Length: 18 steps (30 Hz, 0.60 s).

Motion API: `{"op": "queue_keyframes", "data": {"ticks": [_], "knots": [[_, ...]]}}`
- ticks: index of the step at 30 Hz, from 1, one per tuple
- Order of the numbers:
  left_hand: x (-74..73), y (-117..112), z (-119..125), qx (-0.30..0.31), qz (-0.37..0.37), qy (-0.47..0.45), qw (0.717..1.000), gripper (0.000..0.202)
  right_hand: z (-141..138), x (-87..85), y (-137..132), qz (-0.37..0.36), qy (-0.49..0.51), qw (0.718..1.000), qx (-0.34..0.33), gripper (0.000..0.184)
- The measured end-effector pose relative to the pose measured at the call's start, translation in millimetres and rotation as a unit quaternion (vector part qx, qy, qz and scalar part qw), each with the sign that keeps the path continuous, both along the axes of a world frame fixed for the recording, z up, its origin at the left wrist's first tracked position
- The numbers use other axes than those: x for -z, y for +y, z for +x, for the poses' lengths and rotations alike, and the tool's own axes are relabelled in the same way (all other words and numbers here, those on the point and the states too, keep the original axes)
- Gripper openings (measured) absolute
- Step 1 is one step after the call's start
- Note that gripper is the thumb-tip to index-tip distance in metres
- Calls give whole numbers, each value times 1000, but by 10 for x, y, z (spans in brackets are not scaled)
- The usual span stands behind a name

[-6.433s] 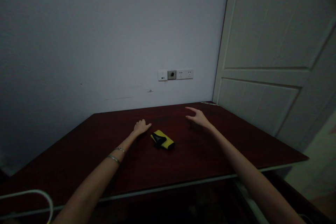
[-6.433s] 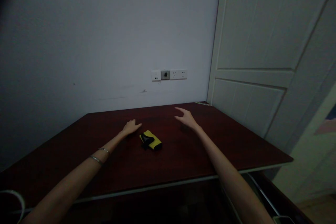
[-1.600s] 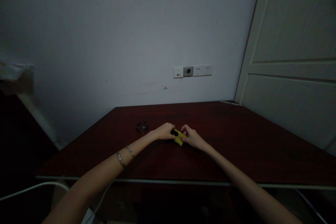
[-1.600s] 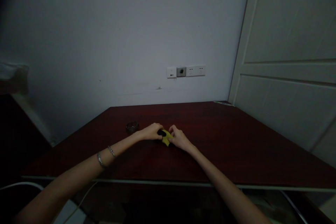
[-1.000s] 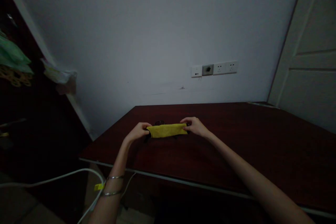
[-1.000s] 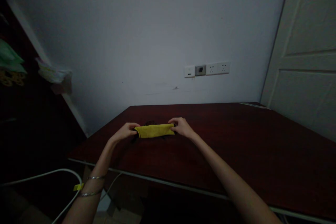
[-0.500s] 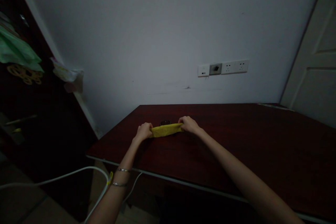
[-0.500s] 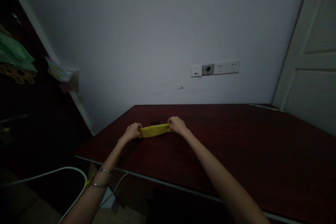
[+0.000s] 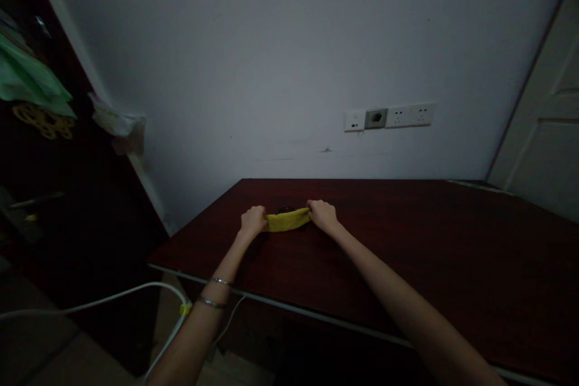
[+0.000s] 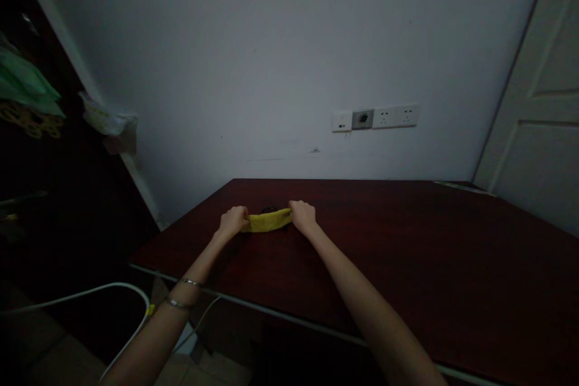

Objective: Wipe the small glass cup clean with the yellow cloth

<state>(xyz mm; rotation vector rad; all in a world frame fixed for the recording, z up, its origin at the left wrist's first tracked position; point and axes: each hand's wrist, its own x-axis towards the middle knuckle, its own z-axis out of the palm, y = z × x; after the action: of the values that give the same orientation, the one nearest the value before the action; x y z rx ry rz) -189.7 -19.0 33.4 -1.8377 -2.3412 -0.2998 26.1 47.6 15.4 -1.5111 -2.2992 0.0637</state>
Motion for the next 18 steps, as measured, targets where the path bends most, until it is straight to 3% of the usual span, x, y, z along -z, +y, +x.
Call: {"op": "queue_keyframes", "data": {"ticks": [8,14,18], "knots": [[188,97,45,6,59,-58,997,24,-107,64,16,-13,54,998,-7,29],[278,226,21,37,105,-261,959,32,-224,145,78,-32,133,990,-14,30],[360,340,28,38,126,-323,937,36,-326,206,137,-49,187,981,-16,32]]}}
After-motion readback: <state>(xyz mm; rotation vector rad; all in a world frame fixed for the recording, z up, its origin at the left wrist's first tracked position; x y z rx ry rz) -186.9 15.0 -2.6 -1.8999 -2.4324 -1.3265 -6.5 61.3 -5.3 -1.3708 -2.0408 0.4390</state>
